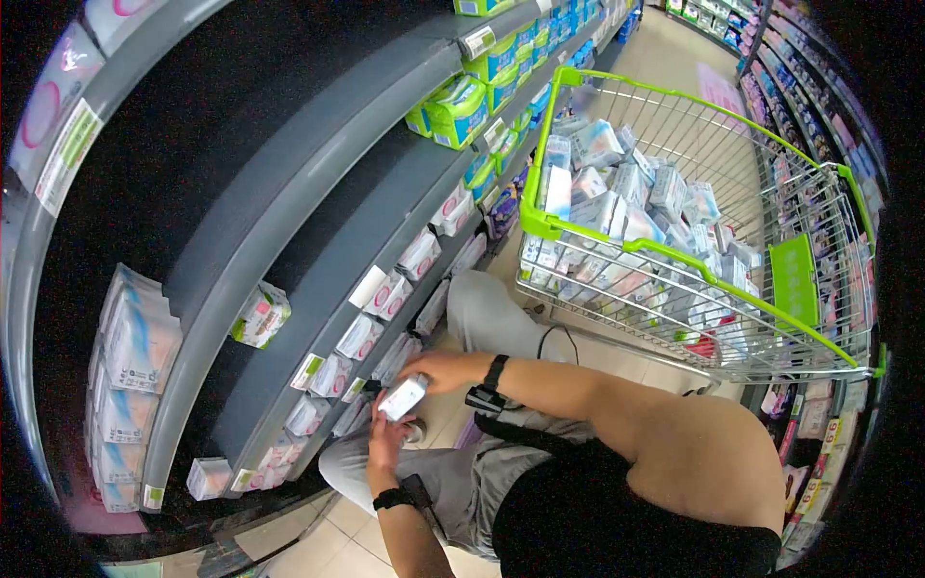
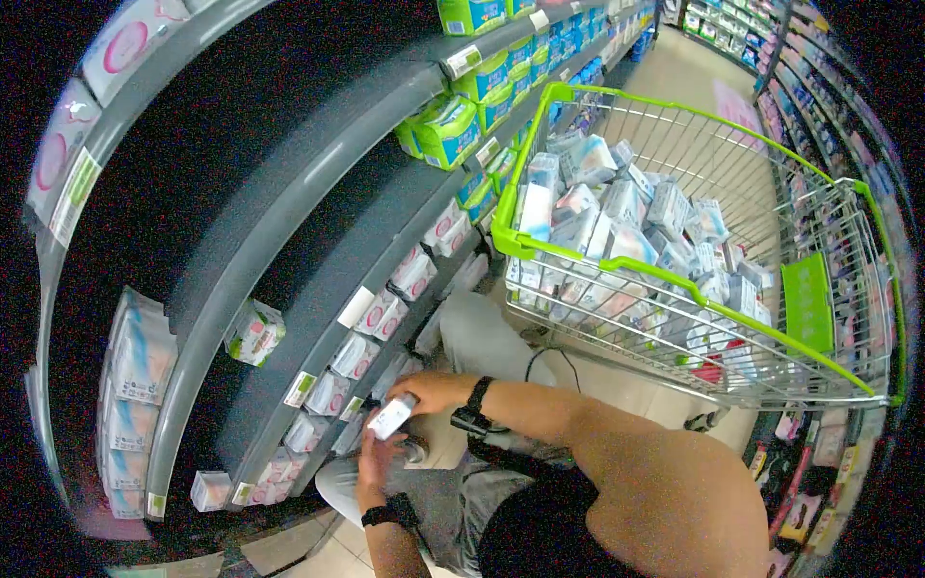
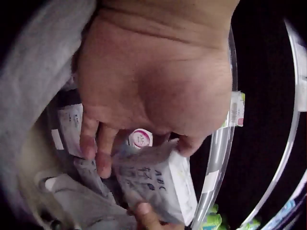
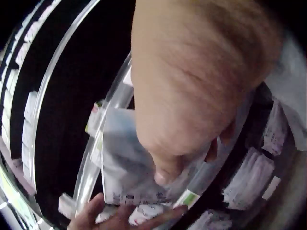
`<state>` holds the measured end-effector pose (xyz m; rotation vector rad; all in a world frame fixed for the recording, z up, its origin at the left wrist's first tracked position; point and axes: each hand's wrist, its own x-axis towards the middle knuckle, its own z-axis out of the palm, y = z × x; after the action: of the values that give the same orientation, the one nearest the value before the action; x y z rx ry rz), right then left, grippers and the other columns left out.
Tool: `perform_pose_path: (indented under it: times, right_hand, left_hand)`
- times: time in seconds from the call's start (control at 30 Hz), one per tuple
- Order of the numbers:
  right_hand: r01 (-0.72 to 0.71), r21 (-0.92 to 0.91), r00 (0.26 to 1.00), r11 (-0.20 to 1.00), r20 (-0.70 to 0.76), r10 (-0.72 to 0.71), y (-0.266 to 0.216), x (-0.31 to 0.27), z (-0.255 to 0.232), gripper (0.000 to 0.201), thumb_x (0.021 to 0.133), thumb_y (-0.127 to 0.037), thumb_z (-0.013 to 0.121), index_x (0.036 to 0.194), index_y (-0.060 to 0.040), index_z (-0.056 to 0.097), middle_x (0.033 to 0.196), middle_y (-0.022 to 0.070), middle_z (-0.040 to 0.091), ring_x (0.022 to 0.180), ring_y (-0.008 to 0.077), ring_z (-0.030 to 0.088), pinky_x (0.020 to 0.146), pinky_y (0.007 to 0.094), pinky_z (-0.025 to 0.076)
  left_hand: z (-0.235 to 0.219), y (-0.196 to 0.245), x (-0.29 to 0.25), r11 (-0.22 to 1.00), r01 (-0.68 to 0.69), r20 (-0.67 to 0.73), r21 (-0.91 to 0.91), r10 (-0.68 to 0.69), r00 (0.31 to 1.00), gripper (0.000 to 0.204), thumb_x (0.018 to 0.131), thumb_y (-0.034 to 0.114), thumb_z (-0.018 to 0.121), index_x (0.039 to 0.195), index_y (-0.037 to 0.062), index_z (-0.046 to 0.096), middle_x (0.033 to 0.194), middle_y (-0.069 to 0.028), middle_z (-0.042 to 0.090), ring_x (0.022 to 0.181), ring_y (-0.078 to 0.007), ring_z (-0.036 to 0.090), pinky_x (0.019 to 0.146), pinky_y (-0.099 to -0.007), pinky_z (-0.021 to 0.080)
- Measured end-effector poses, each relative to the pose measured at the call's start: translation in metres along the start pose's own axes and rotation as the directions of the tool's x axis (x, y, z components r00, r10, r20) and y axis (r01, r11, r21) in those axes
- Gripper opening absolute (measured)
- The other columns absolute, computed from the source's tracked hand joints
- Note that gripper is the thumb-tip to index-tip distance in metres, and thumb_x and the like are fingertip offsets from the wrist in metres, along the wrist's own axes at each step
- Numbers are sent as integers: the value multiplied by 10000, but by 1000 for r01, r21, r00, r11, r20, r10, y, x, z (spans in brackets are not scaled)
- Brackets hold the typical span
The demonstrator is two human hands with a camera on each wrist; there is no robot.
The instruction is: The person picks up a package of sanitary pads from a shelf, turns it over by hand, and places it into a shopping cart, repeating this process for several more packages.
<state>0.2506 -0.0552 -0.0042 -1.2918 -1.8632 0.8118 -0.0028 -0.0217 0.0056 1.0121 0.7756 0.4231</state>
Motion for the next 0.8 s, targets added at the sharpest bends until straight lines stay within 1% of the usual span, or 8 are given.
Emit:
perform_pose_path:
  times: [0.1,0.23,0.33,0.37,0.43,0.5,0.7,0.8]
  right_hand:
    - [-26,73,952,997,-304,47,23,3,-8,495,790,-165,739,1234,-37,564,1154,163,624,1075,319,611,926,403,480]
    - [59,219,855,974,-514,64,-44,-2,-83,500,806,-95,725,1267,-28,546,1260,131,591,1174,274,565,1012,379,431]
    - [312,45,570,949,-808,-149,-90,-6,-139,518,800,-71,711,1288,-47,539,1290,121,575,1217,270,533,1045,398,392]
    - [123,-192,466,974,-855,-227,-98,-13,-156,500,838,-146,694,1297,-50,521,1270,110,580,1189,252,542,1012,380,408]
    - [252,-37,315,967,-942,-118,-103,-18,-186,490,909,-324,625,1299,-59,490,1204,90,593,1057,216,567,889,338,442]
    - [740,236,265,630,-963,49,-154,-6,-223,591,937,-562,490,1232,-51,478,1064,79,601,766,156,537,649,267,416]
    - [386,261,817,885,-541,-197,-164,-21,-194,254,862,-277,705,896,-46,603,853,37,613,733,123,553,644,253,441]
    - [275,262,925,925,-336,-179,-175,-13,-167,138,828,-155,711,818,-58,613,811,49,617,739,138,576,616,271,444]
  left_hand:
    - [6,1,-9,999,43,-27,-5,-43,999,849,917,679,378,1498,81,214,1479,-150,330,1035,-260,602,770,-337,509]
    - [-6,-10,-7,977,121,-94,178,-105,990,712,975,602,325,1438,60,343,1342,-136,501,1014,-215,607,796,-337,485]
    - [-8,-13,-4,968,89,-51,234,-79,996,695,962,606,374,1369,45,432,1183,-129,604,1017,-218,599,829,-362,486]
    - [-8,-16,-6,953,108,-64,284,-94,994,643,977,569,379,1334,43,466,1151,-120,619,999,-205,602,828,-358,485]
    - [-5,-15,0,913,125,-76,389,-103,992,547,1006,496,389,1266,37,534,1088,-102,649,963,-181,609,825,-350,483]
    - [-6,-16,5,884,138,-28,447,-141,990,464,1021,427,392,1256,55,541,1099,-65,646,953,-147,607,799,-305,463]
    - [-7,-21,15,833,186,-45,521,-191,981,465,1029,427,369,1081,53,639,1029,-46,674,943,-143,609,783,-285,457]
    - [7,1,3,789,154,-73,594,-137,988,570,1025,469,347,883,49,705,980,-38,688,925,-156,603,777,-295,457]
